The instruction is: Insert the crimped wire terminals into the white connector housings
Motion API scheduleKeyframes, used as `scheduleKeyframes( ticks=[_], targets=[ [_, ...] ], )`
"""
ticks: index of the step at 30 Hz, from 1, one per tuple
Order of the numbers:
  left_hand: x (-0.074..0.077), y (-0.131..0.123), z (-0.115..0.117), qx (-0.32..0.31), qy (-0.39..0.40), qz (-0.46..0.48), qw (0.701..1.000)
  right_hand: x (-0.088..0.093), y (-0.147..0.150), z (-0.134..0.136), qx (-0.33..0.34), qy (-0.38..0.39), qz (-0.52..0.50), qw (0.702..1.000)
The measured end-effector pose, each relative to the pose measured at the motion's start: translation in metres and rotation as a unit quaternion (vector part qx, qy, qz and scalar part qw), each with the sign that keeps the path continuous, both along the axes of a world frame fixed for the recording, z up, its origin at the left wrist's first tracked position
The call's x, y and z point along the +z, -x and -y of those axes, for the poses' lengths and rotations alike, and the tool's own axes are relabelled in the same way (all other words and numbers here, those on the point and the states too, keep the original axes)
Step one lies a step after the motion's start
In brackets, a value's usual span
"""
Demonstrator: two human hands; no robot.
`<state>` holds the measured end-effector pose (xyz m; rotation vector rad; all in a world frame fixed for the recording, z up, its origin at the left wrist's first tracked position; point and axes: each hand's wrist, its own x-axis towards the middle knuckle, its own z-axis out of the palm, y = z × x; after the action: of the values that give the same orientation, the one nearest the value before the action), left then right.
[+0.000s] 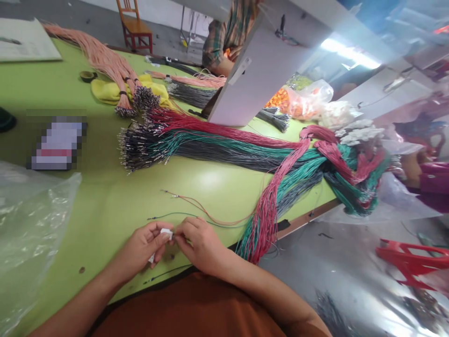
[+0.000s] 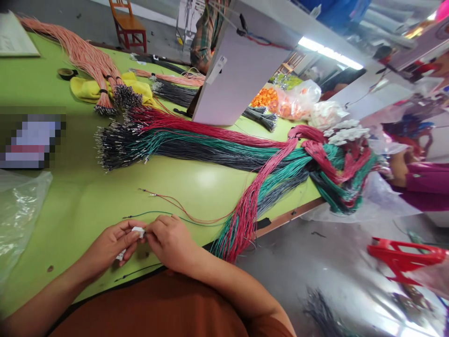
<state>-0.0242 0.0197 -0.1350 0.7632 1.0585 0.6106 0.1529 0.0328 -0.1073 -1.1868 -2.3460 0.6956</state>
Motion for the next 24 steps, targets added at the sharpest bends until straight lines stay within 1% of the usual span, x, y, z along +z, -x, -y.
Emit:
scheduleKeyframes(
  ticks=[3, 7, 10, 12, 14, 16, 18, 19, 21, 24],
  targets=[
    [-0.002, -0.001, 0.001, 0.003, 0.0, -0.002, 1.0, 0.0, 0.0, 0.001, -0.024, 0.002, -0.001, 1.0],
    [-0.004, -0.001, 0.003, -0.019, -0.021, -0.015, 0.999, -0.002, 0.004, 0.005, -0.022, -0.002, 0.005, 1.0],
    [-0.004, -0.001, 0.004, -0.011, -0.026, -0.013, 1.0, -0.001, 0.0, 0.0, -0.017, 0.038, -0.027, 0.999],
    [-0.004, -0.002, 0.004, 0.002, -0.019, -0.014, 1.0, 0.0, -0.008, -0.01, -0.047, 0.062, -0.034, 0.996],
    [-0.005, -0.002, 0.004, 0.009, -0.012, -0.011, 1.0, -0.001, -0.018, -0.024, -0.118, 0.057, 0.024, 0.991],
    [-0.005, -0.002, 0.004, 0.011, -0.009, -0.004, 1.0, -0.004, -0.025, -0.035, -0.182, 0.041, 0.135, 0.973],
    [-0.005, -0.002, 0.003, 0.012, -0.007, -0.001, 1.0, -0.009, -0.029, -0.042, -0.195, 0.038, 0.227, 0.953],
    [-0.005, -0.002, 0.002, 0.012, -0.005, -0.002, 1.0, -0.012, -0.03, -0.044, -0.191, 0.039, 0.251, 0.948],
    [-0.003, -0.001, 0.002, 0.012, 0.0, -0.002, 1.0, -0.015, -0.03, -0.044, -0.182, 0.038, 0.257, 0.949],
    [-0.002, -0.001, 0.002, 0.013, 0.004, 0.002, 1.0, -0.015, -0.033, -0.042, -0.191, 0.024, 0.22, 0.956]
  ],
)
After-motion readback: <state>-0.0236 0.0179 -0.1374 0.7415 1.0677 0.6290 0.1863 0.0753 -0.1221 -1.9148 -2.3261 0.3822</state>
